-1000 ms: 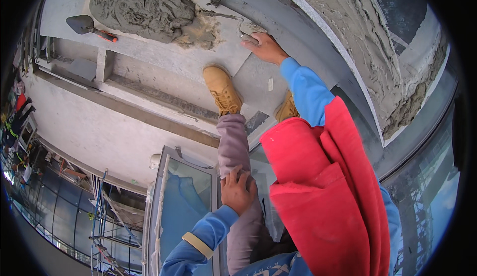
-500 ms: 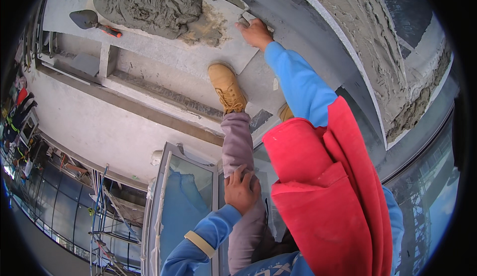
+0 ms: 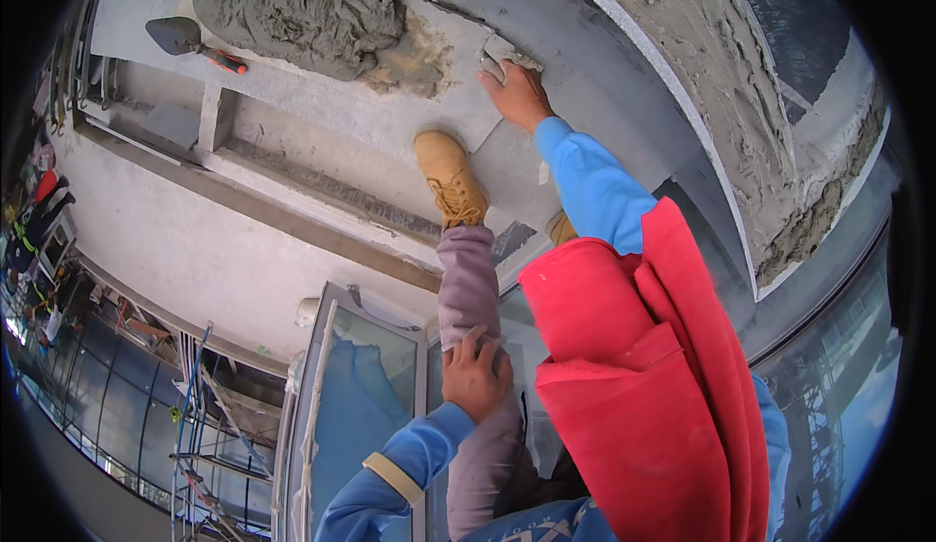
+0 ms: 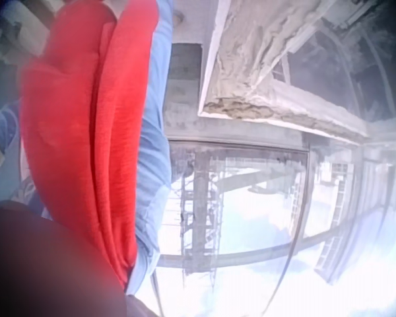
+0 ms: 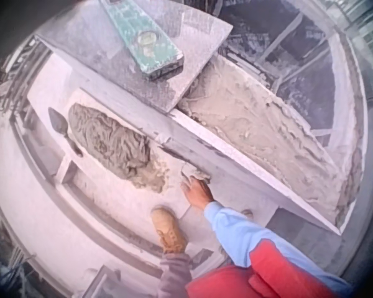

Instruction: The person applies mortar to a concrete ledge using a trowel, smoothing it along the edge. They then pick up a large stone slab with a coworker and place it onto the prepared ledge.

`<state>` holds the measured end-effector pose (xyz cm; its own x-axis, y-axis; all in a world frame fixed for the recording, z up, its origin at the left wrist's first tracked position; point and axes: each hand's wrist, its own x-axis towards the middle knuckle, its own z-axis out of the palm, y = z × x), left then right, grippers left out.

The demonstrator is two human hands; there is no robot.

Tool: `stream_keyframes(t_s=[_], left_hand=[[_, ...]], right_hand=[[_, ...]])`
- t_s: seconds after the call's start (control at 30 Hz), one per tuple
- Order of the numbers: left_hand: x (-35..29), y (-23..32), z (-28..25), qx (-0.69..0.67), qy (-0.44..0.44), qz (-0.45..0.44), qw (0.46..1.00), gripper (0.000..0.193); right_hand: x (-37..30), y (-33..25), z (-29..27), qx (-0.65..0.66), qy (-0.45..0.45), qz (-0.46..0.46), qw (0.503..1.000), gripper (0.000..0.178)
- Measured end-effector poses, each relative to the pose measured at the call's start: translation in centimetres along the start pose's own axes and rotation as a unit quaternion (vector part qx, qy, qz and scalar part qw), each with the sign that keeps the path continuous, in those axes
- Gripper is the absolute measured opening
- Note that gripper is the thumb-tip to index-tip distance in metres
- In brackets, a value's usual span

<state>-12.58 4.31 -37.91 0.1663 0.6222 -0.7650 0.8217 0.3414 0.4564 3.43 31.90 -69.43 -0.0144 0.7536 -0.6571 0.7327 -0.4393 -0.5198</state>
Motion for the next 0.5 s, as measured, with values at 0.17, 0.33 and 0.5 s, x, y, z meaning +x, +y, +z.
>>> stream_keyframes(t_s=[0.17,0.33,0.5], left_hand=[[-0.3,0.0,0.6,-0.015,-0.001,-0.015,1.000,0.030],[-0.2,0.2,1.5,-0.012,0.025,-0.018,0.999,0.028],[-0.2,0.3,1.7,-0.008,0.040,0.015,0.999,0.028]], right_hand=[[3.3,-4.9,2.9,0.084,-0.020,0.020,0.996,0.060],[1.0,-7.3,4.5,0.060,-0.057,-0.014,0.996,0.059],[-5.5,-1.2,2.8,0.001,-0.086,-0.028,0.996,0.050]])
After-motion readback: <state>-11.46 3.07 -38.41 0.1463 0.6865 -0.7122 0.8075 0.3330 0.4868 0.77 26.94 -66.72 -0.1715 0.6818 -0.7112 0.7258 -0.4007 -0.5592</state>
